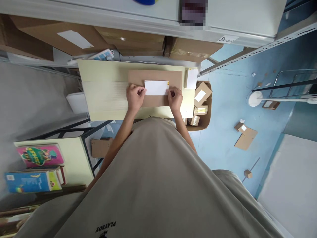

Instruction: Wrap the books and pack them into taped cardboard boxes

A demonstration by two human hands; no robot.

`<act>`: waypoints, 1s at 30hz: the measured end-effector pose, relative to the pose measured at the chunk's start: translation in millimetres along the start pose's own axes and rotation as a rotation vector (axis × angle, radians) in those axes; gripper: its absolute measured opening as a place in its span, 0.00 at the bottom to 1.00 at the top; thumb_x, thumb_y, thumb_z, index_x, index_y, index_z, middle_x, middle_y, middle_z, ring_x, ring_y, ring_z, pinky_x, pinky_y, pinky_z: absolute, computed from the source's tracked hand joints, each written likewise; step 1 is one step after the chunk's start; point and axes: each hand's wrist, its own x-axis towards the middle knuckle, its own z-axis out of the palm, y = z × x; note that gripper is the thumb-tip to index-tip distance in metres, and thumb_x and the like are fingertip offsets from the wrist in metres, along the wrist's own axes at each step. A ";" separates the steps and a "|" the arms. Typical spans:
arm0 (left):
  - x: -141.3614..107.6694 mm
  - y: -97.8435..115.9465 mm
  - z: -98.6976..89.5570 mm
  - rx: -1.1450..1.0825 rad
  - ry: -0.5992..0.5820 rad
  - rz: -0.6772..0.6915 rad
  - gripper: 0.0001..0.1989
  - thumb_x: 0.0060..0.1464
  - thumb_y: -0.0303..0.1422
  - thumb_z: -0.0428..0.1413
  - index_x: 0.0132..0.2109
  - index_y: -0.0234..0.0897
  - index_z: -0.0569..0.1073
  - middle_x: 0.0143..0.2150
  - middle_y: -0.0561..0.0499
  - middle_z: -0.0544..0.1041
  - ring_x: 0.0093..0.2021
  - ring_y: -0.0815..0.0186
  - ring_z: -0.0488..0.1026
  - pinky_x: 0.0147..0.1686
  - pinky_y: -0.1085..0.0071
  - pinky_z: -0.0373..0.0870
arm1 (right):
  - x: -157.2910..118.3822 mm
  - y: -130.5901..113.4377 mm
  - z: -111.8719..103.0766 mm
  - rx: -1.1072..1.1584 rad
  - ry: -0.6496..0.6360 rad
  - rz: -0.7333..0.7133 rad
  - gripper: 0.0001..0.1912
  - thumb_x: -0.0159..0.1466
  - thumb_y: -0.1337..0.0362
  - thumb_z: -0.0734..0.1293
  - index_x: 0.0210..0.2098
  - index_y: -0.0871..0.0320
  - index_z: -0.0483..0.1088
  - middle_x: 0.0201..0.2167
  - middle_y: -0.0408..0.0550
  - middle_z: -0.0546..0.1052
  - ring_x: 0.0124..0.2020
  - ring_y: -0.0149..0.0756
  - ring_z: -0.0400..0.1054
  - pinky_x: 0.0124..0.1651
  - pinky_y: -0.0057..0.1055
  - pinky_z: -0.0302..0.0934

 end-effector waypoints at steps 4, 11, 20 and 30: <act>0.1 1.8 -0.2 -0.024 0.008 -0.004 0.06 0.58 0.35 0.65 0.32 0.44 0.80 0.34 0.50 0.74 0.40 0.58 0.71 0.60 0.51 0.71 | -0.1 3.6 3.4 -0.023 0.019 -0.009 0.22 0.76 0.43 0.64 0.37 0.52 0.74 0.41 0.52 0.77 0.48 0.46 0.71 0.59 0.51 0.69; 1.5 3.9 1.8 -0.047 0.021 -0.016 0.06 0.56 0.32 0.66 0.31 0.43 0.78 0.32 0.51 0.72 0.38 0.59 0.71 0.63 0.49 0.69 | 1.4 4.9 6.8 -0.045 0.042 0.042 0.20 0.74 0.45 0.67 0.35 0.53 0.75 0.40 0.53 0.78 0.46 0.46 0.71 0.58 0.51 0.69; 3.3 0.0 6.5 -0.051 0.018 -0.038 0.05 0.55 0.32 0.64 0.31 0.44 0.77 0.32 0.50 0.71 0.39 0.57 0.70 0.61 0.49 0.70 | 1.4 -2.6 2.8 -0.086 0.063 0.094 0.19 0.73 0.45 0.68 0.37 0.53 0.76 0.40 0.52 0.80 0.43 0.45 0.73 0.56 0.49 0.71; 7.2 4.4 7.4 -0.070 0.003 -0.074 0.08 0.53 0.29 0.63 0.29 0.44 0.73 0.31 0.48 0.69 0.47 0.50 0.71 0.64 0.45 0.65 | -15.3 -25.4 12.4 -0.206 -0.098 -0.061 0.16 0.79 0.54 0.61 0.48 0.52 0.79 0.50 0.58 0.77 0.56 0.51 0.70 0.66 0.54 0.64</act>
